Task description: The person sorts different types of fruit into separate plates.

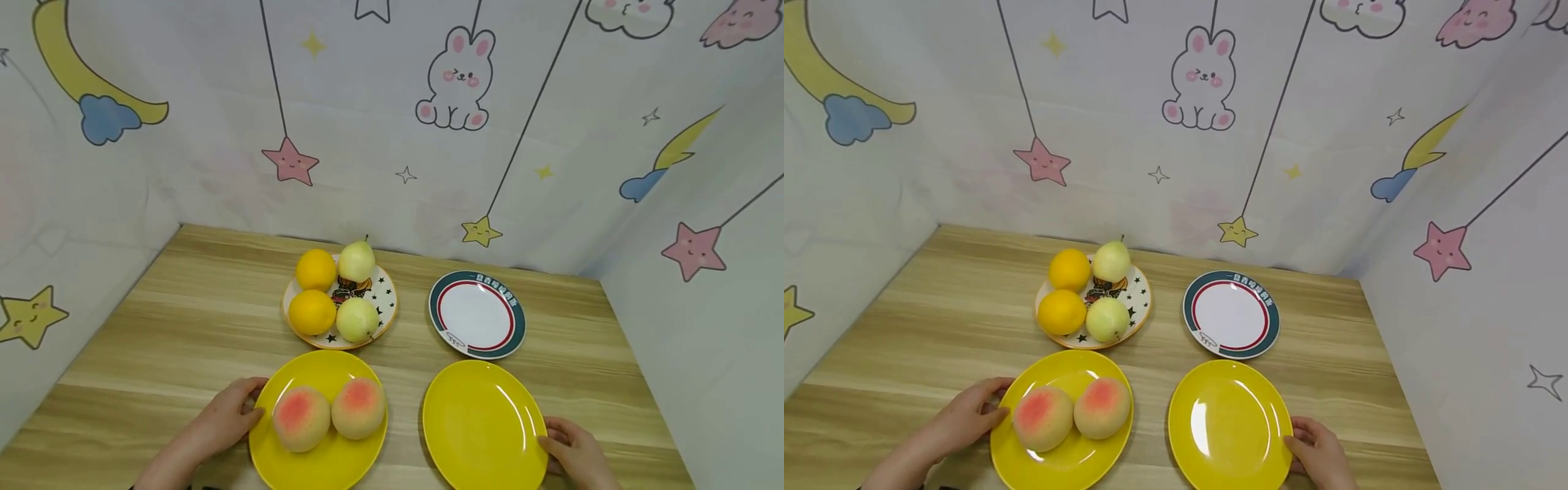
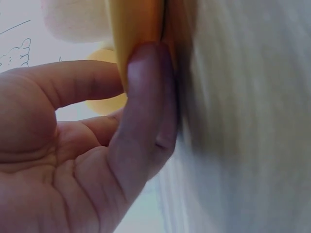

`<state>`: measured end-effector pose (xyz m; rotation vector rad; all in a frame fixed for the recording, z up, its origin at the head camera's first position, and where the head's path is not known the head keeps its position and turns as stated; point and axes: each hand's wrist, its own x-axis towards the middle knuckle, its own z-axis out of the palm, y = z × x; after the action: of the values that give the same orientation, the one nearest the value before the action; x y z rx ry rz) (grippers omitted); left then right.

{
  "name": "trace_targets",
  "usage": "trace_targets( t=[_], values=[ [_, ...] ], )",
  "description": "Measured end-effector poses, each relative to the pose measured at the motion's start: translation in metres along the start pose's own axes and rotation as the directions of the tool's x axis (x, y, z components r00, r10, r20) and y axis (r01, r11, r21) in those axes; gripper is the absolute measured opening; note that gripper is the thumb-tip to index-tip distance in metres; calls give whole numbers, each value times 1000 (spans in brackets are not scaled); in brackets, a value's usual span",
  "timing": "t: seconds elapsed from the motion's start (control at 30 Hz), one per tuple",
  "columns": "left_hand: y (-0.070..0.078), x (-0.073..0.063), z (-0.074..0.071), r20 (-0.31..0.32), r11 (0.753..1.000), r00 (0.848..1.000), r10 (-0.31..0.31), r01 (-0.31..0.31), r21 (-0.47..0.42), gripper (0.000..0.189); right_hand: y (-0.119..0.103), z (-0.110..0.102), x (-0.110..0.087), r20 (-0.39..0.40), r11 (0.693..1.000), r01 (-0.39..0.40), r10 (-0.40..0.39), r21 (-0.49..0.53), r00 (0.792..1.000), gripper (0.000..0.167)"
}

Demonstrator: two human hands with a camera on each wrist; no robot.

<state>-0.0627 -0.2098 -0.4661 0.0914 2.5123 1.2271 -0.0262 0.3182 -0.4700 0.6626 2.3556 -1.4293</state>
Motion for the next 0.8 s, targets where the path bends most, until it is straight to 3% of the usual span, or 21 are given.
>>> trace_targets(
  t=[0.17,0.4,0.47,0.63,0.8],
  values=[
    [2,-1,-2,-19,995,999,38,-36,92,42,0,0,0,0,1000,3,-3,6,1000,39],
    [9,-3,-10,-82,992,997,14,-3,127,43,0,0,0,-1,1000,-1,1,12,1000,39],
    [11,-2,-13,-102,992,994,31,-18,127,45,0,0,0,-2,1000,-1,1,12,1000,39],
    [21,1,-21,-195,991,975,109,-92,93,48,0,0,-1,-2,1000,1,-1,15,1000,38],
    [34,6,-27,-262,990,955,141,-134,44,58,-1,0,0,1,1000,-5,5,6,1000,39]
  ],
)
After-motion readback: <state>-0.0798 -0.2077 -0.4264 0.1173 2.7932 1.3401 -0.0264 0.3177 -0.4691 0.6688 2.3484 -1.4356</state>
